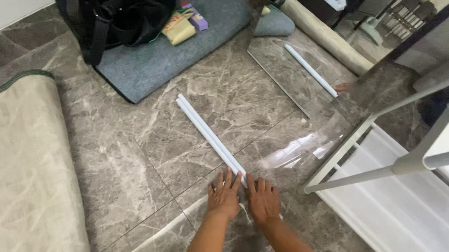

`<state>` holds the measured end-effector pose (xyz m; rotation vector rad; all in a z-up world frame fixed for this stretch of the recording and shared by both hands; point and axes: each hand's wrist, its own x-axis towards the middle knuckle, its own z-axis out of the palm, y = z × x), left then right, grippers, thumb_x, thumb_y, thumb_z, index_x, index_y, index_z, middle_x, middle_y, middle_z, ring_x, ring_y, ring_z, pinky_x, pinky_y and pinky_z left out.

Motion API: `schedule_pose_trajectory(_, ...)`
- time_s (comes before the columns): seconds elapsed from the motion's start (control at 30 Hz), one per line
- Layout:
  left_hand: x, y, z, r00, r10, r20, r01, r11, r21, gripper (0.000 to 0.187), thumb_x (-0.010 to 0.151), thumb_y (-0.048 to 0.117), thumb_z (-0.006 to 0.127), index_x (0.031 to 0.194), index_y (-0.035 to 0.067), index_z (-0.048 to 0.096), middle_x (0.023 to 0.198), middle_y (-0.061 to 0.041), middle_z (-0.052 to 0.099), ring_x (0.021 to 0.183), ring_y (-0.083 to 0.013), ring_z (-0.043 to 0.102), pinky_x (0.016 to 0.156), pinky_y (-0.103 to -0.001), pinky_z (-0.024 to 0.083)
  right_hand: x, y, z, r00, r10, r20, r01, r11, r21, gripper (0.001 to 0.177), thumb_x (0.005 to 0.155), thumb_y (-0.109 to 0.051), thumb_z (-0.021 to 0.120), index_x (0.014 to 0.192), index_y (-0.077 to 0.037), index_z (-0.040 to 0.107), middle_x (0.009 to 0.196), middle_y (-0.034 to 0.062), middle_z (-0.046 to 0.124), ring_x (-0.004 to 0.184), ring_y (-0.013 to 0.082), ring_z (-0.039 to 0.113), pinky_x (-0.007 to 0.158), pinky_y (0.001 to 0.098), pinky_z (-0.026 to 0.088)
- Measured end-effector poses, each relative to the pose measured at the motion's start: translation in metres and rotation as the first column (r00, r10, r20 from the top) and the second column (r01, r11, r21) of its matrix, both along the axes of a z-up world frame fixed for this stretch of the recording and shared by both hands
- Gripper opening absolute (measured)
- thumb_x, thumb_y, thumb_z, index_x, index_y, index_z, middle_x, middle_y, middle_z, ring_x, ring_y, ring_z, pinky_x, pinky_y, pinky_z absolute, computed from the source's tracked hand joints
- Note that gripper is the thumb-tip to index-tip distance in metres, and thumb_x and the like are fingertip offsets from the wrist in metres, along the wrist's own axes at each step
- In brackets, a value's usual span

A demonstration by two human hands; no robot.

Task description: The person assembles a white plastic shelving unit by inserting vertical poles into a base frame and attaching horizontal crossbars. The person handles multiple poles and connectors, aligning and securing them to build the structure.

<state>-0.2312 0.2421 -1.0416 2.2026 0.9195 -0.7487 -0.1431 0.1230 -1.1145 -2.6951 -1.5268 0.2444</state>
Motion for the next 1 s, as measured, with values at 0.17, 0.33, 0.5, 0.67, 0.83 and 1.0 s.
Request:
schedule_pose_trajectory(0.17,0.006,-0.001,0.005,0.994,-0.048,-0.101,0.045,0.999,-0.030,0.093,0.097,0.024,0.063,0.165,0.036,0.000,0.174,0.001,-0.011,0.160,-0.0244,-0.004,0.128,-0.056,0.006,0.013,-0.007,0.003,1.000,0.027,-0.002,-0.027,0.997,0.069,0.052,0.093,-0.034,0.061,0.141,-0.017,0.049,0.123,0.0119,0.059,0.107,0.0302,0.058,0.086,0.0489,0.044)
schedule_pose_trajectory(0.33,0.007,-0.004,-0.001,0.999,-0.021,-0.048,0.020,1.000,-0.009,0.084,0.102,0.027,0.056,0.164,0.035,0.001,0.174,0.000,-0.010,0.160,-0.0253,-0.003,0.126,-0.059,0.006,0.019,-0.011,-0.003,0.998,0.026,-0.058,-0.020,0.995,0.095,0.054,0.094,-0.035,0.063,0.144,-0.020,0.048,0.122,0.0091,0.060,0.106,0.0291,0.058,0.086,0.0479,0.045)
schedule_pose_trajectory(0.5,0.004,-0.007,0.002,1.000,-0.010,0.027,0.010,1.000,-0.006,0.082,0.101,0.025,0.054,0.164,0.031,0.002,0.173,-0.004,-0.008,0.159,-0.0271,-0.003,0.126,-0.057,0.005,0.025,-0.007,0.010,0.996,0.052,-0.077,-0.045,0.995,0.086,0.059,0.093,-0.035,0.063,0.145,-0.010,0.048,0.126,0.0127,0.059,0.107,0.0327,0.058,0.086,0.0501,0.045)
schedule_pose_trajectory(0.67,0.018,-0.010,0.068,0.825,-0.046,0.564,-0.036,0.990,0.134,0.058,0.095,0.010,0.054,0.151,0.011,0.038,0.156,-0.013,0.038,0.144,-0.0337,0.035,0.118,-0.049,0.028,0.042,0.008,0.108,0.984,0.138,-0.111,-0.094,0.939,0.330,0.043,0.090,-0.019,0.066,0.129,-0.003,0.058,0.111,0.0159,0.065,0.099,0.0360,0.064,0.083,0.0483,0.051)
schedule_pose_trajectory(0.83,0.042,-0.027,0.198,0.370,-0.132,0.920,-0.114,0.976,0.186,0.045,0.086,0.000,0.059,0.131,0.003,0.059,0.131,-0.014,0.061,0.115,-0.0366,0.056,0.102,-0.045,0.046,0.062,-0.019,0.266,0.977,0.198,-0.080,-0.129,0.845,0.519,0.031,0.084,-0.004,0.067,0.114,-0.003,0.063,0.098,0.0152,0.067,0.085,0.0352,0.067,0.070,0.0429,0.056)
schedule_pose_trajectory(1.0,0.084,-0.076,0.318,0.039,-0.173,0.984,0.010,0.985,0.173,0.043,0.088,-0.005,0.061,0.130,0.001,0.056,0.128,-0.017,0.058,0.109,-0.0355,0.058,0.098,-0.044,0.047,0.119,-0.113,0.404,0.984,0.084,0.156,-0.168,0.727,0.666,0.025,0.085,0.001,0.064,0.109,-0.004,0.068,0.099,0.0137,0.070,0.087,0.0322,0.069,0.071,0.0423,0.057)
